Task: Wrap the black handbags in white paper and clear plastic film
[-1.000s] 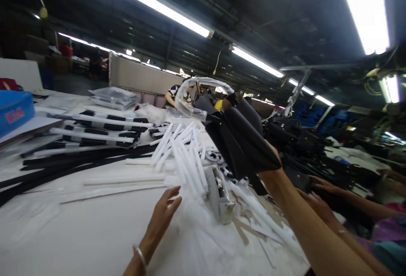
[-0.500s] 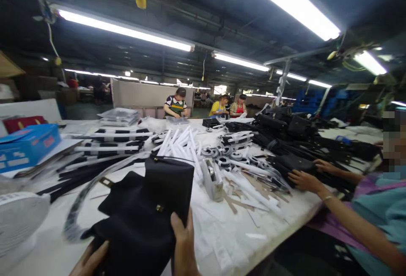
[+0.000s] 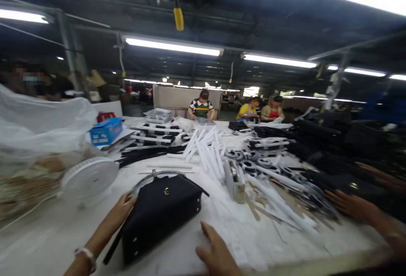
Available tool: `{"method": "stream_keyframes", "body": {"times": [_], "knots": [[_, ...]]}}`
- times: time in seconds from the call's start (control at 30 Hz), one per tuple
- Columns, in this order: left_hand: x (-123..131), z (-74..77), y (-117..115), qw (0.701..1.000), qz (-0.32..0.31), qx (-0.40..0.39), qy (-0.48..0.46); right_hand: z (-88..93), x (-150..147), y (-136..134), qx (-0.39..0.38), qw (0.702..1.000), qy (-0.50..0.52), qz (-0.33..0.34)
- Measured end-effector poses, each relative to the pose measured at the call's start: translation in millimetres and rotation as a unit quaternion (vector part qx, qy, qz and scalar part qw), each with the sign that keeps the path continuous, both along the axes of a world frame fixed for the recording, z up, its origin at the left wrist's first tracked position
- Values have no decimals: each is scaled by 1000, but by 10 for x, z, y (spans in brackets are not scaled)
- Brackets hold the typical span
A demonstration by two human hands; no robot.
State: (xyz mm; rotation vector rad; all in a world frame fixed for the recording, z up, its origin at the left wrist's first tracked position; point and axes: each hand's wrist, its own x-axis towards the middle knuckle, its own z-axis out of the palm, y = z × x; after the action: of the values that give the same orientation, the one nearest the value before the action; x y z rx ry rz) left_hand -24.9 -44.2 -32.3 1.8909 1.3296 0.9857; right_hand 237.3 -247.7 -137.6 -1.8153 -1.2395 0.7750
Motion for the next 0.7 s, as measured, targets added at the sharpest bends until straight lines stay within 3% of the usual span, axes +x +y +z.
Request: {"method": "stream_keyframes", "body": {"times": [0.1,0.2,0.27,0.33,0.4,0.5,0.6,0.7], "knots": [[-44,72,-73,994,3,79,75,-168,344,87,4,997,-69,-21],[108,27,-377,966,-96,167,174,-344,659,177,19,992,-116,-51],[239,-49,-588,926,-179,215,255,-403,813,198,26,990,-122,-61],[327,-128,-713,900,-202,240,304,-380,903,192,25,993,-103,-50],[352,-195,-732,891,-200,253,319,-260,930,182,12,997,-72,-29],[296,-276,-660,883,-216,268,320,70,858,209,12,997,-72,-35],[163,-336,-639,871,-256,286,305,457,679,290,103,983,-153,-25],[-56,-348,-735,867,-289,304,269,744,447,357,200,945,-246,81]]}}
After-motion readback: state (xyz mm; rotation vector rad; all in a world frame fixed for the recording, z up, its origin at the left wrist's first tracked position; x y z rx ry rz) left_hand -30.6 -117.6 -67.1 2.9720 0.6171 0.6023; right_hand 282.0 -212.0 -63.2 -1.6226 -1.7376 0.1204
